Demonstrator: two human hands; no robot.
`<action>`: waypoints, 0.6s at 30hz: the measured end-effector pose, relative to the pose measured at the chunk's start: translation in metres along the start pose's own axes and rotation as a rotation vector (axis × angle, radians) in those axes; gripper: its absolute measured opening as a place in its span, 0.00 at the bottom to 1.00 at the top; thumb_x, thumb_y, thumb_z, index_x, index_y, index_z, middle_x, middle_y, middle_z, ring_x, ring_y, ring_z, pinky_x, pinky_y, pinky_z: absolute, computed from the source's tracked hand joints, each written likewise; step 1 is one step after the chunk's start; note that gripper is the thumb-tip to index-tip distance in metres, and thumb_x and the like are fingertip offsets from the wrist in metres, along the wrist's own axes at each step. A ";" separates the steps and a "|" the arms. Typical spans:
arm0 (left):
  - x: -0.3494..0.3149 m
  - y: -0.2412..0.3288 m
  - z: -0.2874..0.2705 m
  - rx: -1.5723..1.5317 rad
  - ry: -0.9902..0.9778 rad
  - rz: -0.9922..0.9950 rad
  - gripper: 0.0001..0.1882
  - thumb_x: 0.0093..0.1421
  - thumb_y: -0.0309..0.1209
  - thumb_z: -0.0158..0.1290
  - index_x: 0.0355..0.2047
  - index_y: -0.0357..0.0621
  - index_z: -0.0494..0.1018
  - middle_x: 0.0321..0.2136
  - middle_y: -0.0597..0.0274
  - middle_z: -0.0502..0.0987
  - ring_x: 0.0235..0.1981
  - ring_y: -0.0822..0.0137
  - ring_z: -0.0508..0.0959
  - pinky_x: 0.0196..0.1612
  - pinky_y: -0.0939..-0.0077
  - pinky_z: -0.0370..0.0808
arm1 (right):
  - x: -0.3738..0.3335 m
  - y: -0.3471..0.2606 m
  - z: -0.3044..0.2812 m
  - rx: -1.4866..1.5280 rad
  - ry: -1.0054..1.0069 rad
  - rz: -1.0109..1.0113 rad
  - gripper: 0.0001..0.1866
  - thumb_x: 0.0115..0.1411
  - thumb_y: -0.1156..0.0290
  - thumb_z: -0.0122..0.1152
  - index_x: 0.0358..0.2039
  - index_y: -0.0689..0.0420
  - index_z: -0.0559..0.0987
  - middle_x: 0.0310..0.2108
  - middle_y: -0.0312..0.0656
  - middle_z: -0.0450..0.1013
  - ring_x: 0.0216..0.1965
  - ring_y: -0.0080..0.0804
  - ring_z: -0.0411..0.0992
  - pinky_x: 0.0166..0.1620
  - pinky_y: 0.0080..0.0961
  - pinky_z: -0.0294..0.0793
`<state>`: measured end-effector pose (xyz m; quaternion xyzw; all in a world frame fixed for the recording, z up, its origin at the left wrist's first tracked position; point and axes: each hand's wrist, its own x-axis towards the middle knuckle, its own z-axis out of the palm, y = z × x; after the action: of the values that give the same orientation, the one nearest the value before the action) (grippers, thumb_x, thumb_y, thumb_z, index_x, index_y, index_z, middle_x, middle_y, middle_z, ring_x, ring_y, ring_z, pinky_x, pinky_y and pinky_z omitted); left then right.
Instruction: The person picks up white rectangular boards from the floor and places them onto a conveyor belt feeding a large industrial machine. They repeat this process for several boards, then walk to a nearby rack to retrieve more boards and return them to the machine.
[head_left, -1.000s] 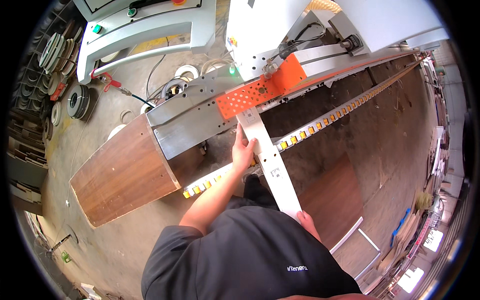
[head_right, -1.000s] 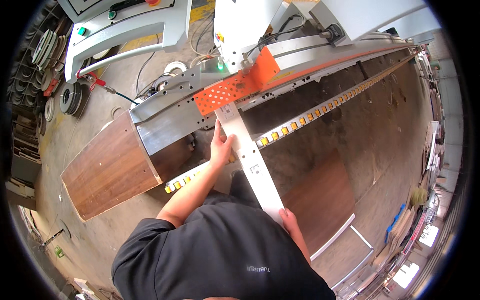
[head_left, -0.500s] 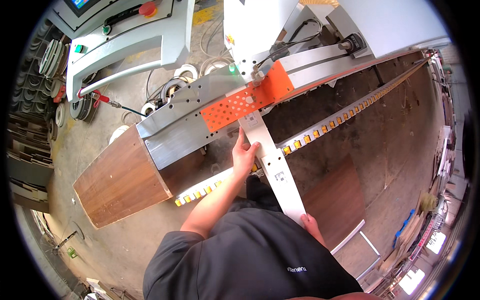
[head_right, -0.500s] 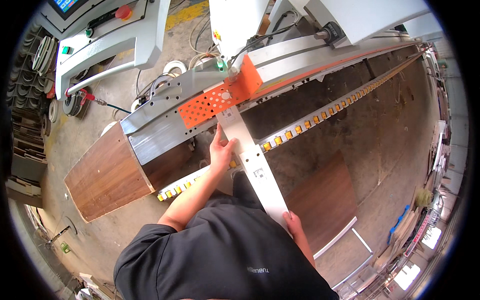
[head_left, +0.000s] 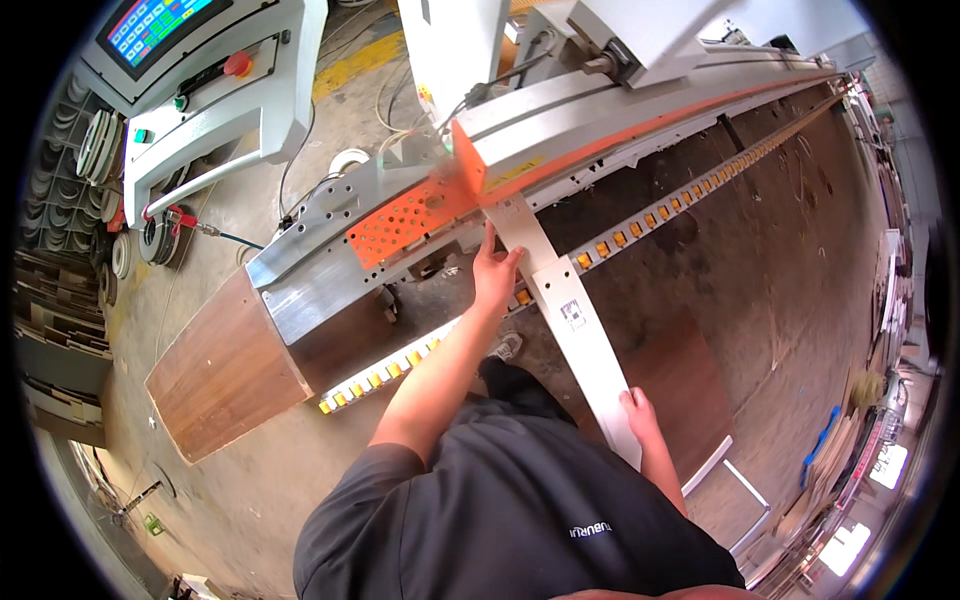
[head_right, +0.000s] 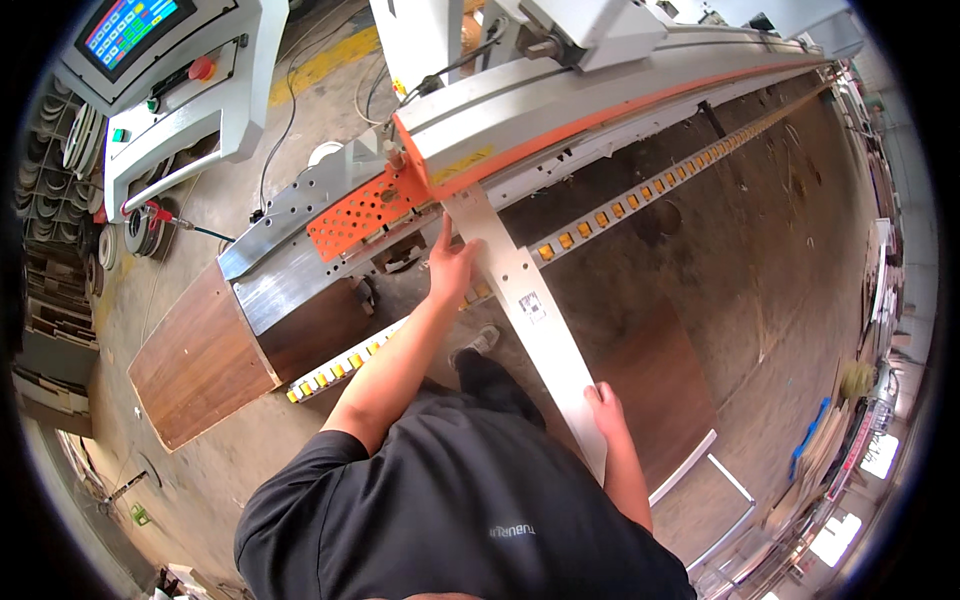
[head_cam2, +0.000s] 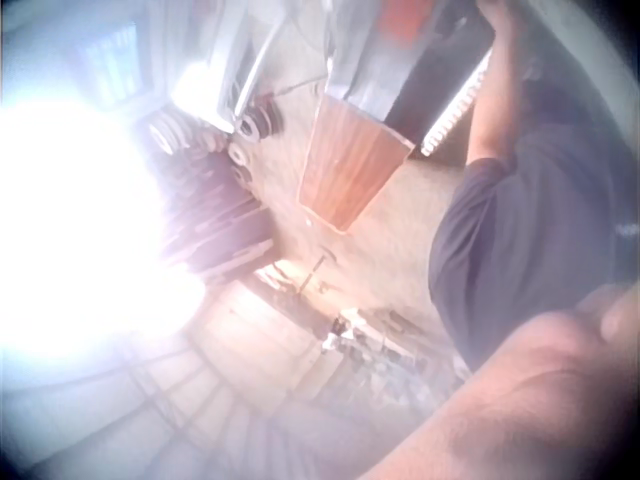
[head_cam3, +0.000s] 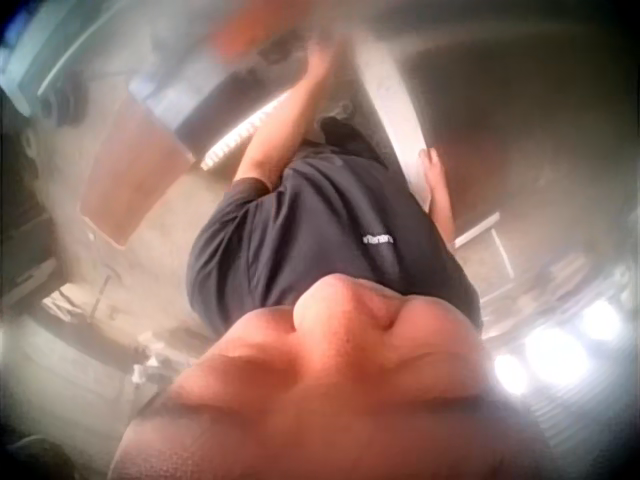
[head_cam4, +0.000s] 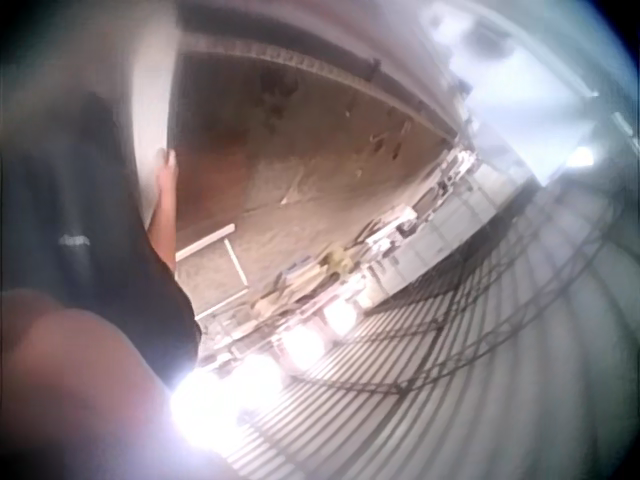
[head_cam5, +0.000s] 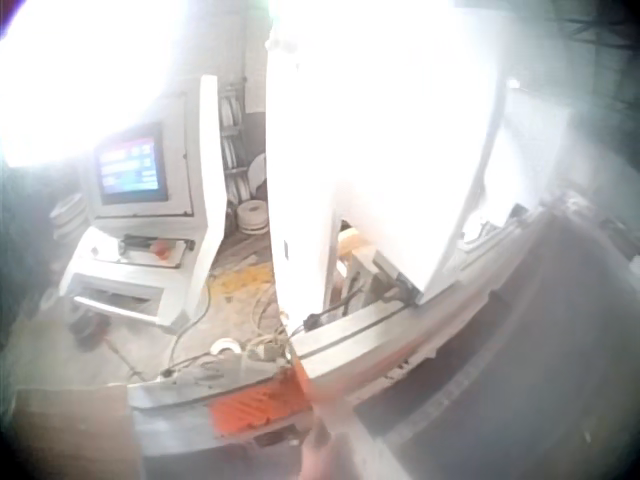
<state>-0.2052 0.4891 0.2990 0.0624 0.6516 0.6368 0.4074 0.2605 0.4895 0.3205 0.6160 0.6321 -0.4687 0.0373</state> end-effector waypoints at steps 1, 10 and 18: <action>0.002 0.002 0.008 -0.004 -0.013 0.002 0.46 0.65 0.25 0.61 0.79 0.51 0.50 0.25 0.65 0.80 0.22 0.79 0.74 0.25 0.77 0.73 | 0.009 0.009 -0.006 -0.003 0.021 -0.008 0.20 0.70 0.53 0.63 0.39 0.62 0.78 0.33 0.45 0.78 0.37 0.29 0.74 0.44 0.34 0.74; 0.006 -0.016 0.007 0.247 -0.246 0.137 0.27 0.70 0.33 0.58 0.67 0.39 0.69 0.42 0.62 0.83 0.35 0.71 0.83 0.36 0.78 0.77 | 0.057 -0.006 -0.100 -0.328 0.415 -0.048 0.30 0.69 0.38 0.55 0.38 0.59 0.77 0.36 0.59 0.78 0.41 0.66 0.76 0.44 0.51 0.74; -0.132 0.037 0.003 0.194 -0.717 -0.143 0.31 0.73 0.45 0.55 0.69 0.40 0.66 0.54 0.59 0.82 0.48 0.69 0.83 0.45 0.74 0.78 | -0.003 -0.037 -0.067 -0.103 0.469 -0.232 0.26 0.70 0.47 0.60 0.32 0.60 0.72 0.26 0.51 0.74 0.30 0.44 0.75 0.37 0.43 0.72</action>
<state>-0.1324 0.4184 0.3917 0.2739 0.5274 0.4798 0.6455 0.2665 0.5374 0.3798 0.6286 0.7128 -0.2813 -0.1328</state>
